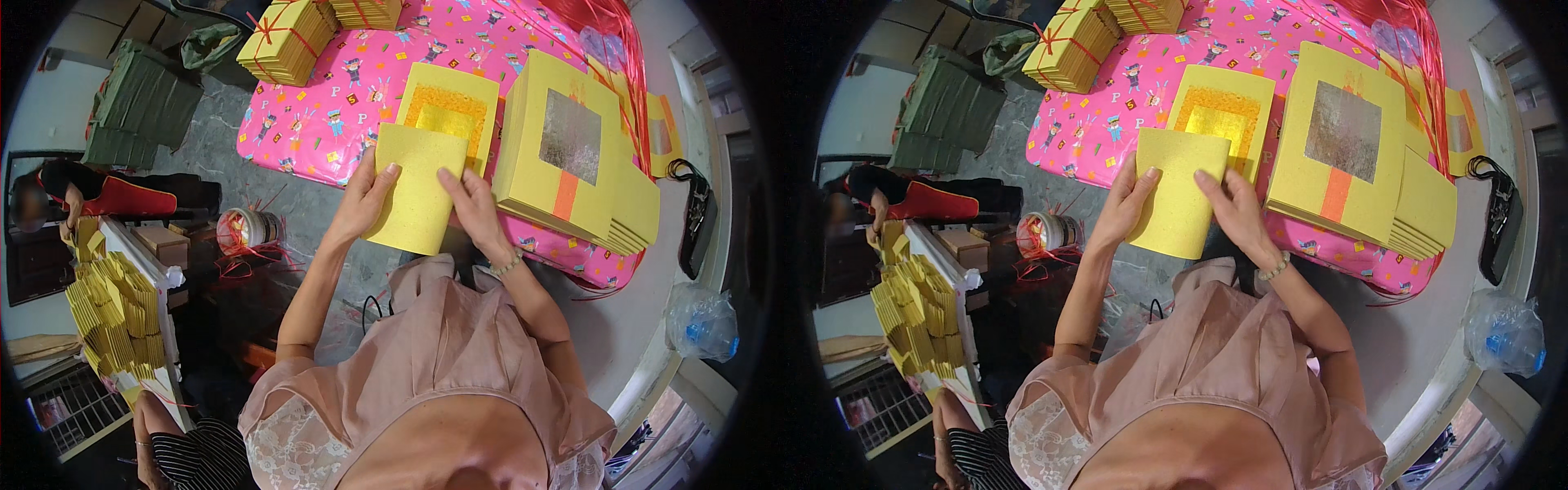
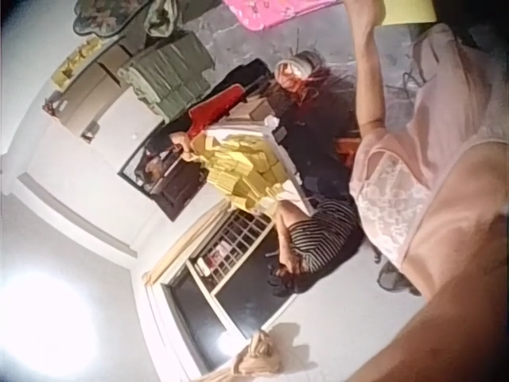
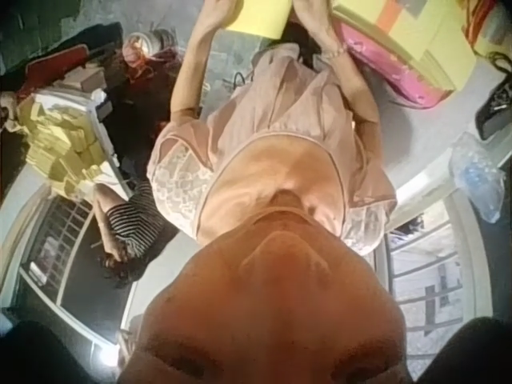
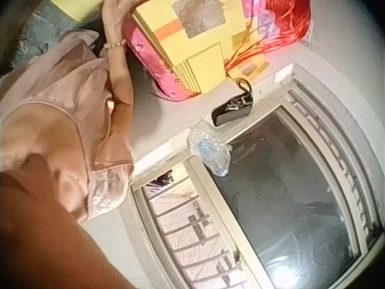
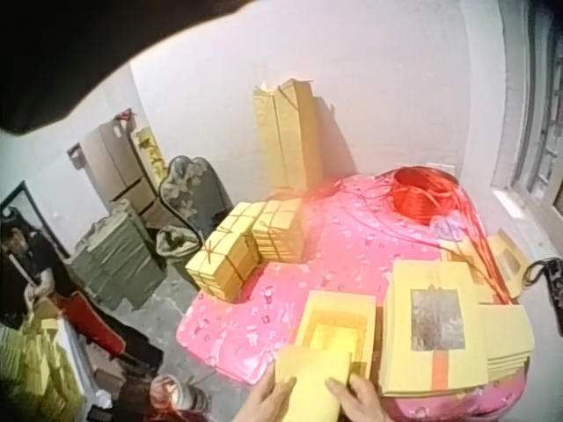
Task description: Folding and stacking yellow joss paper.
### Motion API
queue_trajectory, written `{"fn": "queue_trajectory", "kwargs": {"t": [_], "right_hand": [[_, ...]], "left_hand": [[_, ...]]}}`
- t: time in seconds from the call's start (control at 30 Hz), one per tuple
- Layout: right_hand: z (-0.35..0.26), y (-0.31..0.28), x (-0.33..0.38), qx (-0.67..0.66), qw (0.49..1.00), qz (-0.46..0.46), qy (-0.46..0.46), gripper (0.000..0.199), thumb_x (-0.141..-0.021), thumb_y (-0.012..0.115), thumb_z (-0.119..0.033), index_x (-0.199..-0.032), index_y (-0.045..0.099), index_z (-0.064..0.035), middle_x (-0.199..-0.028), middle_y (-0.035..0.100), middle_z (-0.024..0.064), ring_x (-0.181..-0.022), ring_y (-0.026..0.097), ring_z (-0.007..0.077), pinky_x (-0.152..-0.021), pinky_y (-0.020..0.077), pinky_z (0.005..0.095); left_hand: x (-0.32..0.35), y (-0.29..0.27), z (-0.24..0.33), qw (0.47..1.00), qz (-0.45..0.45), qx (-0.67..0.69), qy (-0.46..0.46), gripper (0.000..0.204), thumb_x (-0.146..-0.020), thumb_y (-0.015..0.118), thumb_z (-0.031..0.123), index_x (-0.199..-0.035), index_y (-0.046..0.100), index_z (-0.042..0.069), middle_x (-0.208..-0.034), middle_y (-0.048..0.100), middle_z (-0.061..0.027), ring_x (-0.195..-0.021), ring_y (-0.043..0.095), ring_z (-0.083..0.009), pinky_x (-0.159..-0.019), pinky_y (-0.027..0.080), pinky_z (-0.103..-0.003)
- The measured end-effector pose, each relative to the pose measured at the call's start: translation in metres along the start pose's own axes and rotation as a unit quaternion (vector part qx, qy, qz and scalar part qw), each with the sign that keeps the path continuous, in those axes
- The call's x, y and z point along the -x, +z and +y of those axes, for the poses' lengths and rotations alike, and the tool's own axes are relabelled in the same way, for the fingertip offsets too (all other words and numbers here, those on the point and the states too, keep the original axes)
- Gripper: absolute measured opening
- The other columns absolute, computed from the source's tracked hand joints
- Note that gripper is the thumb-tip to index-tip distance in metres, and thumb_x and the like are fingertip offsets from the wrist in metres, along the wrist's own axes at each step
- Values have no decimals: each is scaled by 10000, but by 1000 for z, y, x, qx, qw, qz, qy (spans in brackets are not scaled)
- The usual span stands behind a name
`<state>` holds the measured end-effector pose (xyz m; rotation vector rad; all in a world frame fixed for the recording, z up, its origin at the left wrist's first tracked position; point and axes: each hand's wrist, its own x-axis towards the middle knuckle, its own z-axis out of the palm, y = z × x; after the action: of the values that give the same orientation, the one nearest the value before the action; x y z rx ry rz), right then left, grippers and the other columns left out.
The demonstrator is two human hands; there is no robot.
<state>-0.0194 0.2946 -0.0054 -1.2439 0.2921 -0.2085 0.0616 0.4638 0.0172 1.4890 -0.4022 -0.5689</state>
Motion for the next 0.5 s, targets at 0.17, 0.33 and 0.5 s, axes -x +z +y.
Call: {"fn": "queue_trajectory", "kwargs": {"t": [0.17,0.33,0.5], "right_hand": [[13,-5,9,93,995,-33,15,363,-992,582,-321,-983,660,32,-816,640,-20,-719,539,34,-607,442,223],[5,0,15,52,998,-34,32,376,-984,594,-327,-979,673,40,-811,654,-11,-731,548,33,-609,449,227],[11,-7,23,94,985,-133,59,366,-978,601,-306,-1026,674,50,-848,677,0,-744,560,44,-628,464,243]], "left_hand": [[-1,2,1,998,-9,49,-32,452,-1033,458,157,-1436,329,-3,-1284,541,-91,-1161,514,-137,-977,431,-301],[2,-1,-1,997,-10,65,-39,448,-1034,460,162,-1432,335,-3,-1291,539,-98,-1164,516,-142,-980,428,-302],[2,-5,-1,997,-28,67,-36,426,-1034,461,164,-1408,359,-13,-1286,544,-96,-1166,514,-140,-986,423,-306]]}}
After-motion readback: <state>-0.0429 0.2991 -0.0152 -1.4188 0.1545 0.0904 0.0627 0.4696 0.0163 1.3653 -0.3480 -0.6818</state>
